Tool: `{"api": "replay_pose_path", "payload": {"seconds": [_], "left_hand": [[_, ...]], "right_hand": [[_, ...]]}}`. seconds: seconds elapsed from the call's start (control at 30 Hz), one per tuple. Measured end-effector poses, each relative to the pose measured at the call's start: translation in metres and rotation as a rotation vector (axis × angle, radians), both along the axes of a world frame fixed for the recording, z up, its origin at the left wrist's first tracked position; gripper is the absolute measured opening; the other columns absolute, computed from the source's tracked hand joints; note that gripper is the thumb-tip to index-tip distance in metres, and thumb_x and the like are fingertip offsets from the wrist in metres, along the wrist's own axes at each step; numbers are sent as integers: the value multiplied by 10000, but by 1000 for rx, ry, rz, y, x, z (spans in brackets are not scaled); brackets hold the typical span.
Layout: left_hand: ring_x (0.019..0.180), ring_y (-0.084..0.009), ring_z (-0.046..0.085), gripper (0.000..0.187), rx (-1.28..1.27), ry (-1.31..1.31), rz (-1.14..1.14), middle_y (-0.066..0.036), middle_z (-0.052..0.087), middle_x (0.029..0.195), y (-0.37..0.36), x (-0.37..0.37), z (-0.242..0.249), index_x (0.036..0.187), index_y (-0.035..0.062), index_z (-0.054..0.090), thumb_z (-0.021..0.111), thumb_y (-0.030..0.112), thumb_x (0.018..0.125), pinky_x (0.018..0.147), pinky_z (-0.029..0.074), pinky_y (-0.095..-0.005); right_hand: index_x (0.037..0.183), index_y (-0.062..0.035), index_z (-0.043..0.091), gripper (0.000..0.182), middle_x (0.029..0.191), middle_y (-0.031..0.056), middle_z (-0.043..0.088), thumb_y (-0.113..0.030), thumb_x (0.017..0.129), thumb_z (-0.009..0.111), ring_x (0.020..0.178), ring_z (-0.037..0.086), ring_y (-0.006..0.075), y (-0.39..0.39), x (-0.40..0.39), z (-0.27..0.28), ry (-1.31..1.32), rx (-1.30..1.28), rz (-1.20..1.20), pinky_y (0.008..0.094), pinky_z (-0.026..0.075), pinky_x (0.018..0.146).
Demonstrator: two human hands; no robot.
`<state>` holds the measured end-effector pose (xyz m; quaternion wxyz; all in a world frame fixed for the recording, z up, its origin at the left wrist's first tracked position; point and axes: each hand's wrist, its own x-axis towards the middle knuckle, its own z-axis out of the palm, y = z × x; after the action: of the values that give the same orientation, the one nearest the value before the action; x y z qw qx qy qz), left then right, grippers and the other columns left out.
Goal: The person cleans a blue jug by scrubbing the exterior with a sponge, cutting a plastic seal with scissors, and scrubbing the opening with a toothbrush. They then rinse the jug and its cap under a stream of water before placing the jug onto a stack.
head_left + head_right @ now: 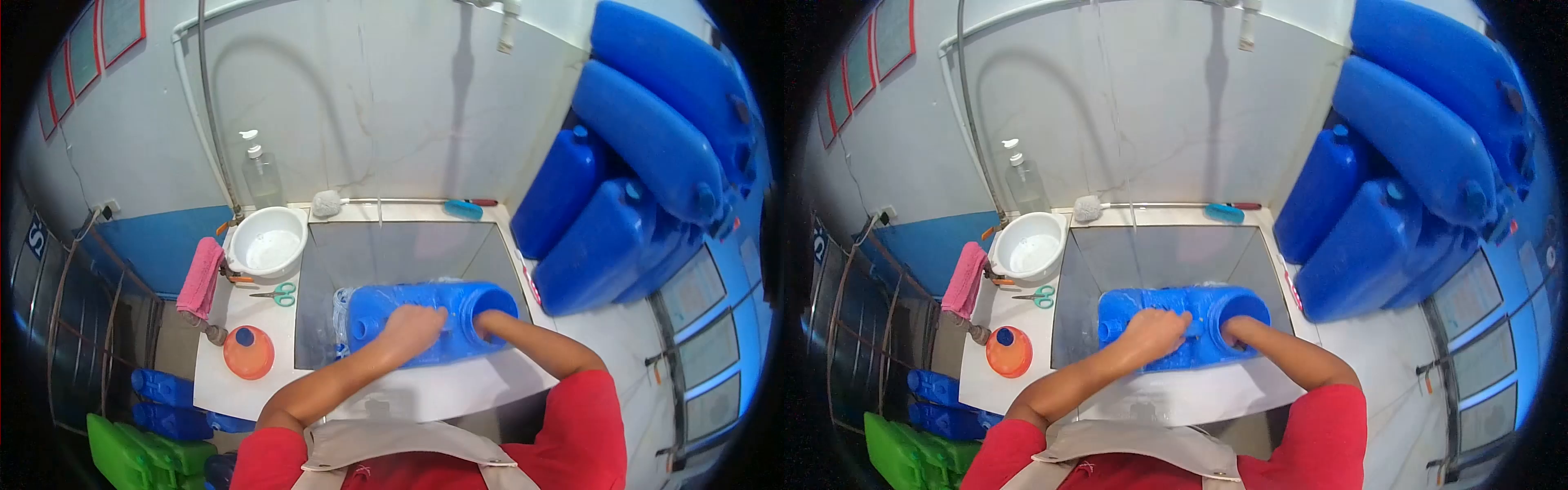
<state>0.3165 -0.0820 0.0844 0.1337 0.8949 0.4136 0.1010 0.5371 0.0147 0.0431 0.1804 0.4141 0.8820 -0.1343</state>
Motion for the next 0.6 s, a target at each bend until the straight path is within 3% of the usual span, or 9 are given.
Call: {"api": "replay_pose_path", "payload": {"seconds": [0.27, 0.37, 0.43, 0.5, 0.53, 0.6], "left_hand": [[542, -327, 605, 104, 138, -151, -85, -151, 594, 635, -78, -2, 25, 879, 28, 497, 504, 80, 789, 441, 468, -422], [602, -339, 607, 102, 89, -168, -96, -156, 594, 671, -108, -21, 50, 886, 11, 489, 492, 71, 804, 489, 462, -441], [566, -290, 597, 99, 134, -92, -64, -120, 570, 644, -118, -27, 43, 871, 36, 492, 523, 65, 781, 459, 448, -401], [522, -222, 577, 120, 320, -179, -47, -79, 532, 598, -130, -32, 39, 868, 58, 502, 548, 63, 757, 433, 436, -346], [485, -229, 592, 138, 355, -191, -59, -74, 539, 568, -130, -36, 37, 832, 76, 504, 595, 135, 747, 395, 449, -357], [486, -229, 592, 155, 323, -138, -47, -73, 541, 571, -132, -41, 39, 830, 79, 502, 608, 149, 741, 395, 450, -355]], "right_hand": [[1052, -113, 656, 327, 1081, 143, 628, -150, 730, 614, 967, 606, 312, -34, -5, -14, 9, 100, -2, 383, 476, 845], [1050, -112, 656, 325, 1082, 141, 628, -151, 730, 615, 966, 606, 312, -20, -31, -10, 22, 164, 58, 384, 477, 843], [1048, -110, 657, 324, 1083, 139, 628, -151, 729, 616, 965, 606, 312, -6, -41, -3, 16, 206, 95, 384, 478, 841], [1046, -109, 657, 323, 1083, 138, 628, -152, 729, 617, 965, 606, 312, 0, -49, -3, -5, 220, 138, 384, 479, 840], [1046, -109, 658, 322, 1084, 137, 628, -152, 729, 618, 965, 607, 312, 2, -57, -7, -2, 223, 160, 384, 480, 839], [1044, -107, 658, 321, 1085, 136, 628, -153, 729, 619, 964, 607, 311, 9, -78, -12, 12, 241, 199, 385, 481, 837]]}}
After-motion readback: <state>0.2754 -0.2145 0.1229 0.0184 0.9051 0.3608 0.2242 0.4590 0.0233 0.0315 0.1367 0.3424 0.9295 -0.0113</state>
